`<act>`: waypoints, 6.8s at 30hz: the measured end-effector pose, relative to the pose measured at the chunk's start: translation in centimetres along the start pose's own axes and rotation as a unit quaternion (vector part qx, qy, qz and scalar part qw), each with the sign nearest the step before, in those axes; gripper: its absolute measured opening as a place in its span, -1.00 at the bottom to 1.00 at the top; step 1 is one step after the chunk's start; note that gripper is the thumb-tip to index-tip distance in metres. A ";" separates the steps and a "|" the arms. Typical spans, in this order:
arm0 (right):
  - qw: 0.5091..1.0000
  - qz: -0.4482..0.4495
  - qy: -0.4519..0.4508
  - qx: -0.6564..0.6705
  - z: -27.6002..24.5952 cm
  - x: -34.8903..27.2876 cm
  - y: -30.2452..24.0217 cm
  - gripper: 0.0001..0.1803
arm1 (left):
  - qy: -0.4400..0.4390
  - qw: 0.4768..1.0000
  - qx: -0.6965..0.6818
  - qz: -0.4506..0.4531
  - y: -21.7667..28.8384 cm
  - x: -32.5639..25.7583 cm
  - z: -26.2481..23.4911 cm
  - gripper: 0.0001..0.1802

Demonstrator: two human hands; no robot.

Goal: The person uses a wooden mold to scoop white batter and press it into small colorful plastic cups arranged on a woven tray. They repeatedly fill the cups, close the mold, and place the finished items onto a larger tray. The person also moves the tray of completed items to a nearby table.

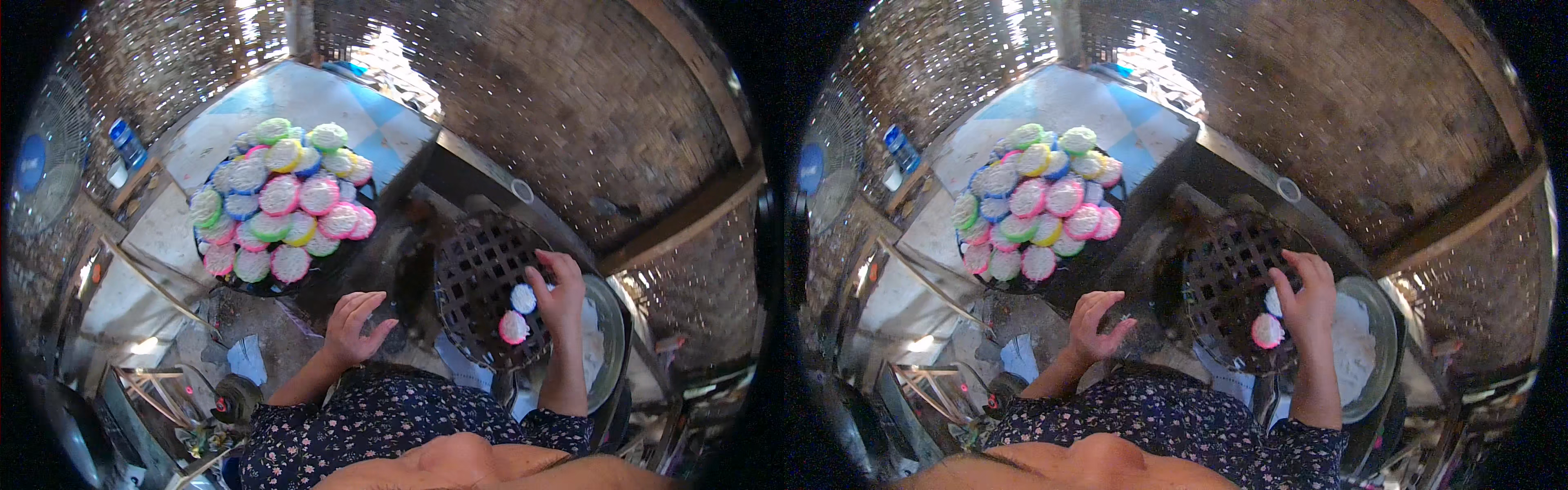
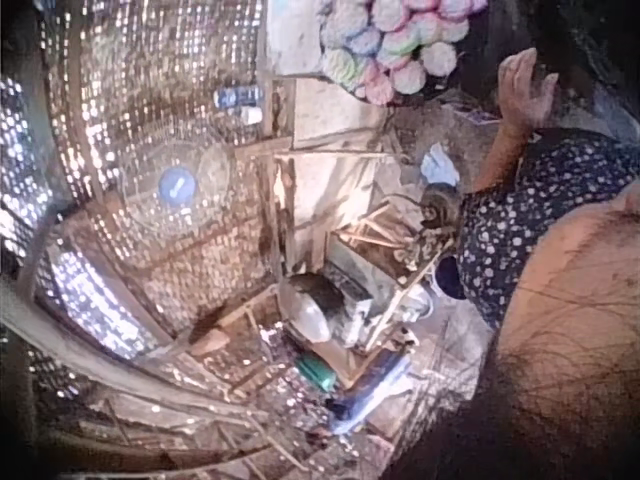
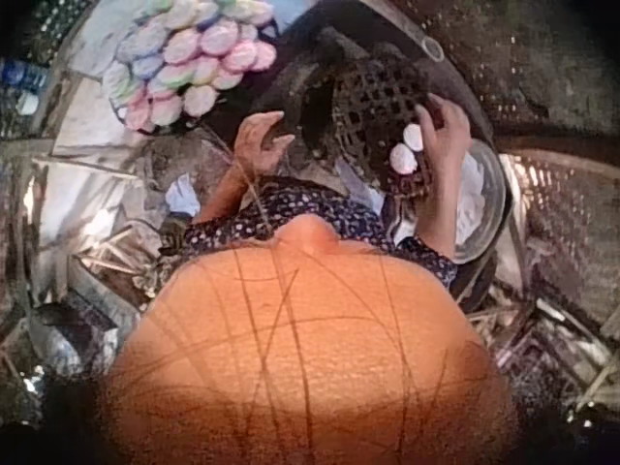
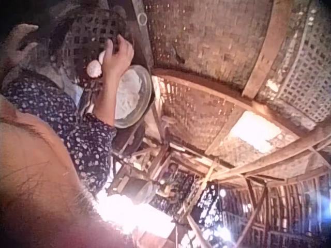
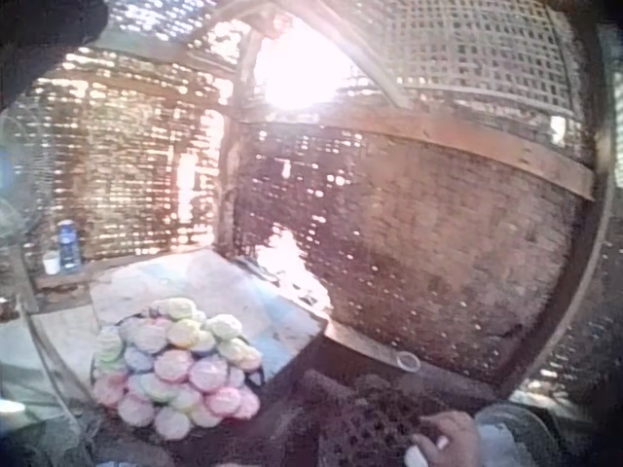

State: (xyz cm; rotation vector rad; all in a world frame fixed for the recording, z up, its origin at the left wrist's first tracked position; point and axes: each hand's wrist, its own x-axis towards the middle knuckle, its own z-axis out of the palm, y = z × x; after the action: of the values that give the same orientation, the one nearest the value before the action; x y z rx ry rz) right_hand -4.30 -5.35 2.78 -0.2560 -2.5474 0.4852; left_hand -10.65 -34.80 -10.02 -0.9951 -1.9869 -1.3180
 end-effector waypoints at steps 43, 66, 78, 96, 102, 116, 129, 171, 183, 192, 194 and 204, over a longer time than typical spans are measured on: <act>0.956 -0.136 -0.150 0.213 8.6 -4.8 -9.6 0.02 | 0.205 0.968 -0.077 -0.121 2.2 2.0 -1.5 -0.63; 0.922 -0.297 -0.095 0.229 21.3 -1.1 -24.1 -0.03 | 0.273 0.909 0.267 -0.166 -5.9 -3.2 -8.6 -0.67; 0.912 -0.290 -0.061 0.284 21.4 -1.3 -23.4 -0.17 | 0.293 0.908 0.234 -0.185 -6.5 -3.4 -7.9 -0.66; 0.931 -0.289 0.035 0.219 16.6 0.0 -19.4 -0.26 | 0.325 0.903 0.236 -0.152 -7.2 -3.6 -6.7 -0.37; 0.966 -0.149 0.122 0.174 8.8 1.3 -13.7 -0.33 | 0.305 0.895 0.268 -0.182 -7.0 -3.3 -6.7 -0.35; 0.960 0.151 0.234 0.008 -1.3 -6.3 6.1 -0.49 | 0.247 0.888 0.366 -0.127 -8.7 -3.9 -7.3 -0.48; 0.980 0.116 -0.163 -0.012 4.7 -5.3 15.1 -0.05 | 0.297 0.871 0.368 -0.131 -9.4 -5.9 -8.0 -0.20; 0.802 -0.542 -0.251 -0.019 20.4 4.9 -33.9 -0.27 | 0.400 0.691 0.196 -0.570 -16.5 -16.7 6.0 -0.63; 0.805 -0.523 -0.275 -0.057 20.6 5.3 -33.6 -0.27 | 0.385 0.704 0.205 -0.560 -16.6 -16.7 5.9 -0.61; 0.828 -0.508 -0.234 0.041 20.1 5.3 -32.4 -0.27 | 0.388 0.700 0.182 -0.572 -16.5 -16.6 5.8 -0.61; 0.841 -0.497 -0.190 0.100 18.7 5.8 -31.4 -0.29 | 0.386 0.704 0.180 -0.568 -16.5 -16.4 5.9 -0.62; 0.984 -0.168 -0.062 -0.008 3.2 4.1 -11.8 -0.30 | 0.389 0.702 0.223 -0.553 -17.1 -17.0 6.4 -0.64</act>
State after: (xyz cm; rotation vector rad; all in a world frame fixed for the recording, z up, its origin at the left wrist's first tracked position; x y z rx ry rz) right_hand -10.40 -15.97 6.69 0.2052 -2.6431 0.3595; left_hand -15.18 -37.75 -34.35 1.0678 -1.9340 -1.2690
